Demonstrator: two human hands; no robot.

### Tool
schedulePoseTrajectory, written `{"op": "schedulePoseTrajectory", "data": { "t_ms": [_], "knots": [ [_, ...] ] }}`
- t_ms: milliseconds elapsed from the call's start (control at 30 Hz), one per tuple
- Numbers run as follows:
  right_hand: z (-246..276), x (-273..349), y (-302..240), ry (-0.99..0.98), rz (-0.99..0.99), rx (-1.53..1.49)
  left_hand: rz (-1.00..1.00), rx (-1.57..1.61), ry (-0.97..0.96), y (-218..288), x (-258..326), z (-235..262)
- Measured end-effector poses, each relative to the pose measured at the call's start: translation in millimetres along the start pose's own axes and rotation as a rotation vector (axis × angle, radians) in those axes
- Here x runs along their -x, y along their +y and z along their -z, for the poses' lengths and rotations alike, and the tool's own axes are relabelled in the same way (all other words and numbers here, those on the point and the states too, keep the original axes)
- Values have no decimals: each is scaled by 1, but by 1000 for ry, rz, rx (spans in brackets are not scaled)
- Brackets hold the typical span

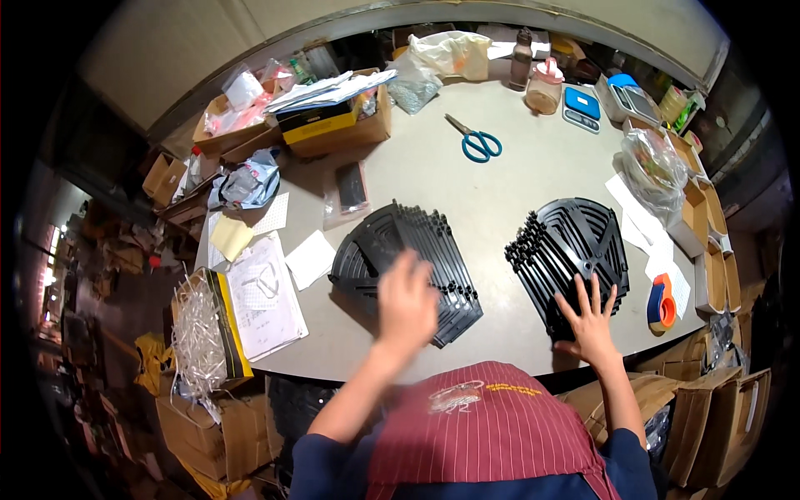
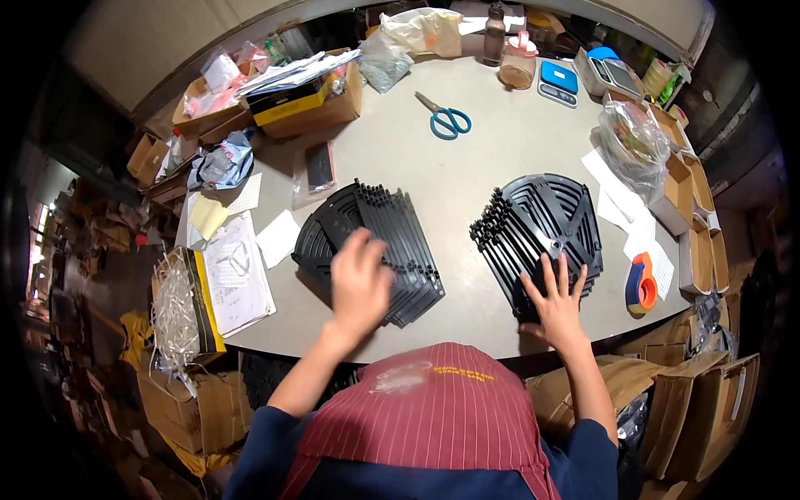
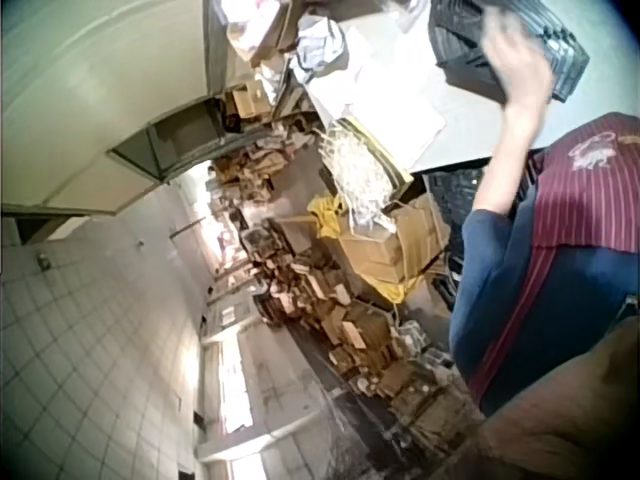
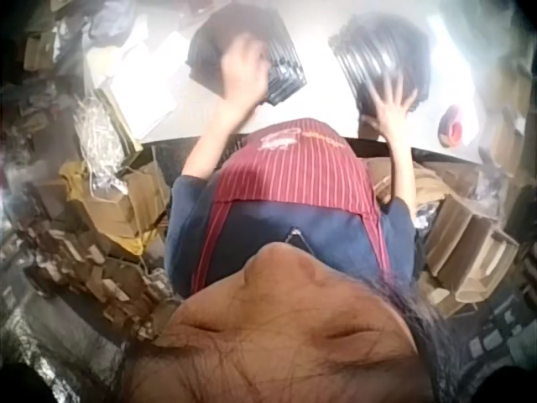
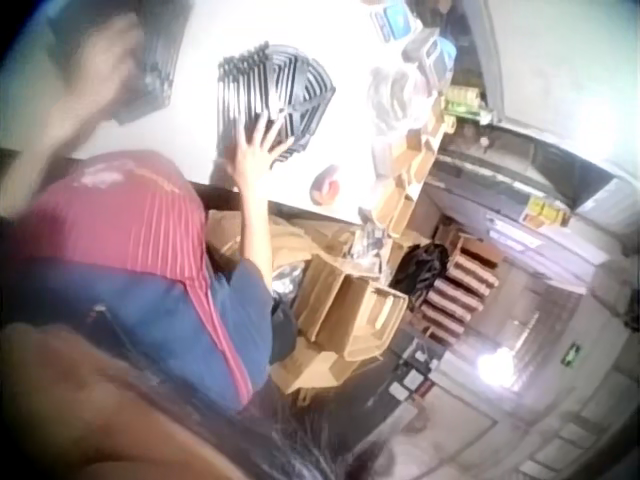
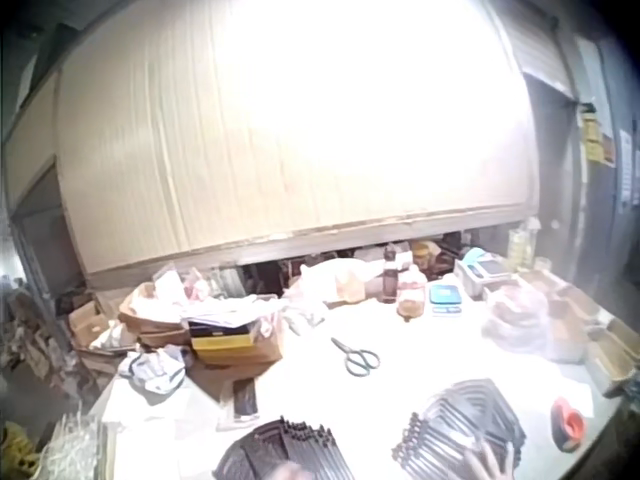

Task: The person organizes and stacks plastic frame components on a work surface, placing small square padding materials on several of them before moving the components into large cardboard boxes and storage bags.

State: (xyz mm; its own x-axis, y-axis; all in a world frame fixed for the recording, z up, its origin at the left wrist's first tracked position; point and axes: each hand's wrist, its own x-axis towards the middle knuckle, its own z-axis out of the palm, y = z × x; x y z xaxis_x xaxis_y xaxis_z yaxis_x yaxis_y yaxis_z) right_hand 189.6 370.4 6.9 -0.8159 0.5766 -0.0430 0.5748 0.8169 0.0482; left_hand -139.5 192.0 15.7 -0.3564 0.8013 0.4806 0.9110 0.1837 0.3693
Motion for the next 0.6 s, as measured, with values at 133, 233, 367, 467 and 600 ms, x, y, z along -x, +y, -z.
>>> {"op": "schedulePoseTrajectory", "data": {
  "t_ms": [133,233,367,467,600],
  "knots": [
    [0,-9,9,-66,22,3,-180,-241,-346,41,43,-23],
    [1,-22,19,-74,25,16,-8,-246,-434,49,46,-30],
    [-13,-66,44,-70,19,-4,47,-371,-440,42,42,-36],
    [-31,-118,67,22,42,27,43,-322,-430,31,51,-50],
    [-43,-193,102,83,-2,15,31,-345,-392,30,54,-59]
  ]
}}
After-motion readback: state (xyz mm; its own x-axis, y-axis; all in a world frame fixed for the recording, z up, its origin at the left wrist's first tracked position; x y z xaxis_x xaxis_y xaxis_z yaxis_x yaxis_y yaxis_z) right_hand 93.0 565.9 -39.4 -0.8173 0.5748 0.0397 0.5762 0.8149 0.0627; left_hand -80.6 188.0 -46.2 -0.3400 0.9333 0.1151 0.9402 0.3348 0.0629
